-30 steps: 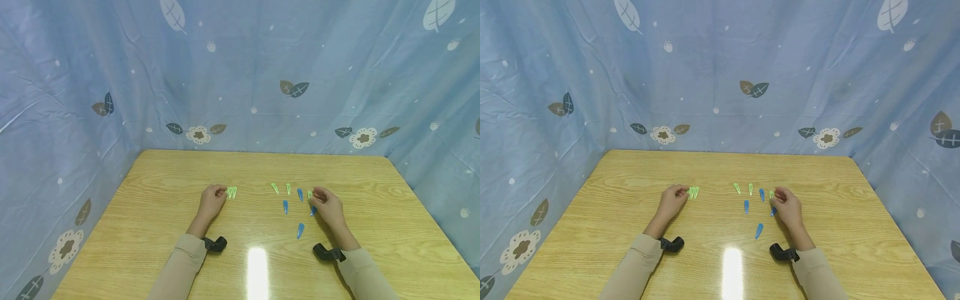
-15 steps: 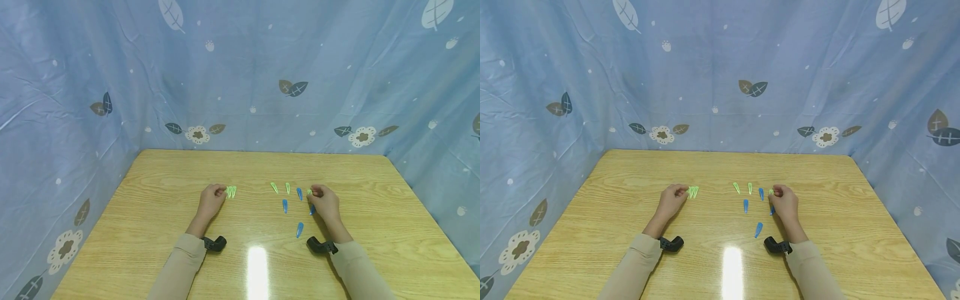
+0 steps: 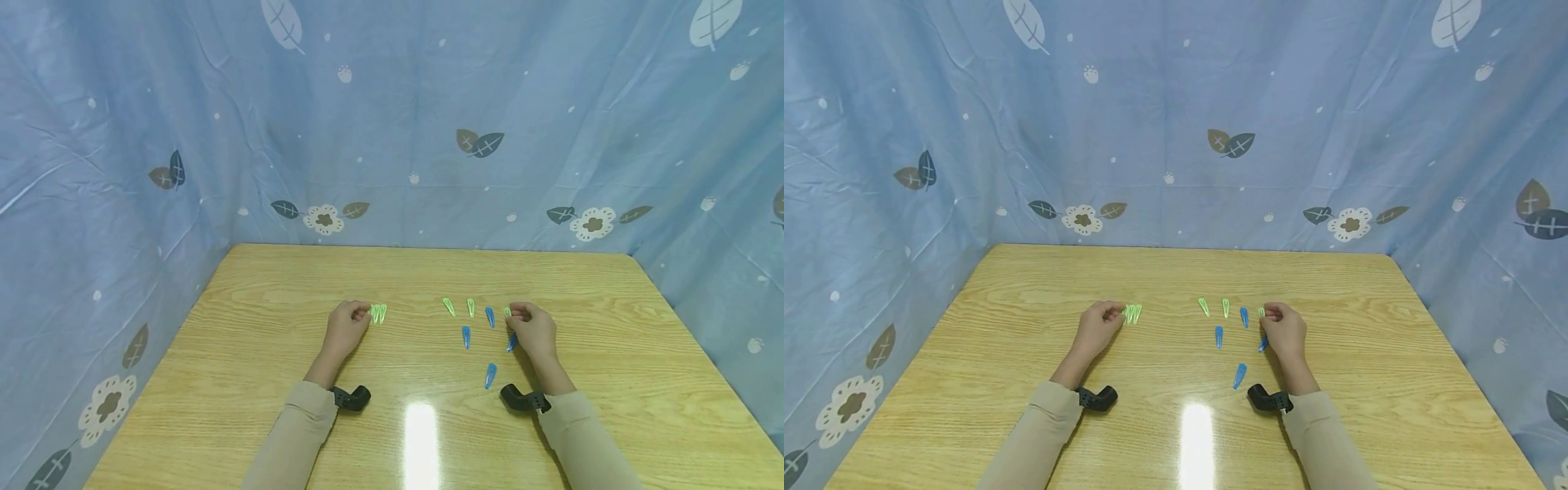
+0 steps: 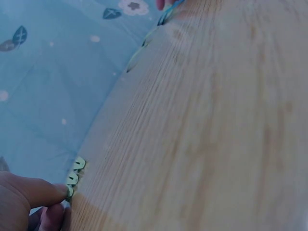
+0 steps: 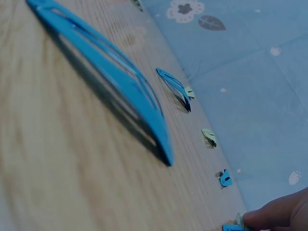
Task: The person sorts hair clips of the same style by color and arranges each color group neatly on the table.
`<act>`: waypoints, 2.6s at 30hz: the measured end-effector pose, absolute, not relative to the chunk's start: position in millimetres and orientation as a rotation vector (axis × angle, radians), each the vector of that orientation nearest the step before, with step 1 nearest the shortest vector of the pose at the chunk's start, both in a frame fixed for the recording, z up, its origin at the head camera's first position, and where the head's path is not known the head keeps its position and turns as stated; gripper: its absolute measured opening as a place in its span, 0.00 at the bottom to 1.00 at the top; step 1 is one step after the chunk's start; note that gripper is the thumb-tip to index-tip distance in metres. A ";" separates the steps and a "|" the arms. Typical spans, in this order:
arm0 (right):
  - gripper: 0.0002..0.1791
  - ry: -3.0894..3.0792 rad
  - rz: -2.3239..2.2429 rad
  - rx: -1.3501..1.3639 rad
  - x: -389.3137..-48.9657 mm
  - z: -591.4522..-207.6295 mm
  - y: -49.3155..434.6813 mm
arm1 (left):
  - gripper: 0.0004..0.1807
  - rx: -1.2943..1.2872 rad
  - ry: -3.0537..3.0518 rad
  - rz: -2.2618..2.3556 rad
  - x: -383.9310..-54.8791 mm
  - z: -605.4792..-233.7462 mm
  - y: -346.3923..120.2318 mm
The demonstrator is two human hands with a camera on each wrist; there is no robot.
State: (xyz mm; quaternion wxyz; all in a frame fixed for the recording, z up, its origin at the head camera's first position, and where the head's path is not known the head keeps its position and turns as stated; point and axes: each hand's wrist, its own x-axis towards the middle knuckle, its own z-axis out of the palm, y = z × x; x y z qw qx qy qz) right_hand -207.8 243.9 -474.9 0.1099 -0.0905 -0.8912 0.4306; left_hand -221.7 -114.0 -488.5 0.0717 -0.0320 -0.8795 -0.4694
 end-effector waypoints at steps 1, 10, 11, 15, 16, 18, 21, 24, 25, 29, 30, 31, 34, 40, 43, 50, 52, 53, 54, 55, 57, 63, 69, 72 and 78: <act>0.15 -2.617 1.275 -0.268 -208.1 -475.7 244.1 | 0.11 -0.094 -2.643 -1.413 -221.7 -488.5 -113.9; 0.17 -2.583 1.369 -0.308 -210.7 -481.0 246.7 | 0.11 -0.077 -2.642 -1.413 -222.3 -489.3 -112.9; 0.17 -2.576 1.377 -0.311 -210.8 -480.9 246.7 | 0.11 -0.077 -2.641 -1.414 -222.3 -489.2 -112.8; 0.17 -2.547 1.417 -0.340 -210.5 -479.3 246.5 | 0.11 -0.073 -2.640 -1.415 -222.1 -489.1 -113.0; 0.17 -2.536 1.435 -0.348 -210.1 -478.4 246.4 | 0.11 -0.075 -2.639 -1.416 -222.1 -489.1 -113.1; 0.17 -2.518 1.466 -0.365 -209.4 -476.8 246.3 | 0.11 -0.078 -2.639 -1.419 -222.2 -489.2 -113.2; 0.17 -2.489 1.516 -0.378 -207.8 -473.8 245.8 | 0.11 -0.087 -2.635 -1.423 -222.7 -489.1 -113.3; 0.17 -2.450 1.558 -0.376 -206.1 -470.2 244.5 | 0.11 -0.090 -2.634 -1.420 -223.0 -489.6 -113.6; 0.17 -2.437 1.570 -0.375 -205.4 -468.9 243.9 | 0.11 -0.092 -2.633 -1.418 -223.0 -489.6 -113.7; 0.17 -2.396 1.610 -0.358 -201.9 -462.1 240.6 | 0.11 -0.100 -2.631 -1.418 -223.6 -489.2 -113.6; 0.17 -2.392 1.610 -0.340 -200.8 -459.6 239.1 | 0.11 -0.100 -2.633 -1.418 -223.8 -489.2 -113.5; 0.17 -2.381 1.622 -0.322 -199.7 -457.1 237.4 | 0.11 -0.102 -2.632 -1.418 -224.1 -488.9 -113.5; 0.16 -2.345 1.636 -0.245 -197.3 -449.0 230.7 | 0.10 -0.102 -2.632 -1.416 -224.5 -488.8 -113.6; 0.16 -2.350 1.702 -0.121 -192.4 -439.9 214.6 | 0.11 -0.130 -2.620 -1.405 -224.6 -489.7 -114.2; 0.16 -2.382 1.737 -0.068 -191.1 -438.5 204.8 | 0.11 -0.135 -2.621 -1.399 -224.3 -490.1 -114.2; 0.17 -2.360 1.927 -0.029 -191.1 -437.3 175.2 | 0.11 -0.132 -2.619 -1.410 -223.0 -489.2 -113.4; 0.17 -2.353 1.973 -0.015 -191.6 -436.8 166.6 | 0.10 -0.122 -2.624 -1.410 -222.8 -489.8 -113.1; 0.17 -2.357 1.993 -0.002 -191.5 -436.4 162.4 | 0.11 -0.116 -2.627 -1.414 -222.7 -490.2 -113.1; 0.17 -2.361 2.005 0.008 -191.7 -436.3 158.0 | 0.11 -0.115 -2.627 -1.414 -222.6 -490.3 -113.2; 0.17 -2.360 2.020 0.022 -192.4 -436.5 153.5 | 0.11 -0.115 -2.627 -1.415 -222.3 -490.3 -113.4; 0.17 -2.351 2.056 0.035 -194.1 -437.3 144.4 | 0.10 -0.116 -2.628 -1.412 -222.2 -490.1 -114.1; 0.16 -2.274 2.177 0.018 -197.3 -444.0 114.5 | 0.10 -0.124 -2.626 -1.405 -223.3 -489.4 -114.7; 0.16 -2.253 2.240 0.000 -198.7 -453.0 89.7 | 0.11 -0.118 -2.630 -1.406 -223.0 -490.8 -114.4; 0.16 -2.258 2.246 -0.031 -200.6 -457.7 79.3 | 0.10 -0.117 -2.631 -1.411 -222.0 -491.6 -114.3; 0.16 -2.254 2.218 -0.097 -208.2 -470.9 63.9 | 0.10 -0.123 -2.635 -1.415 -220.4 -491.6 -112.0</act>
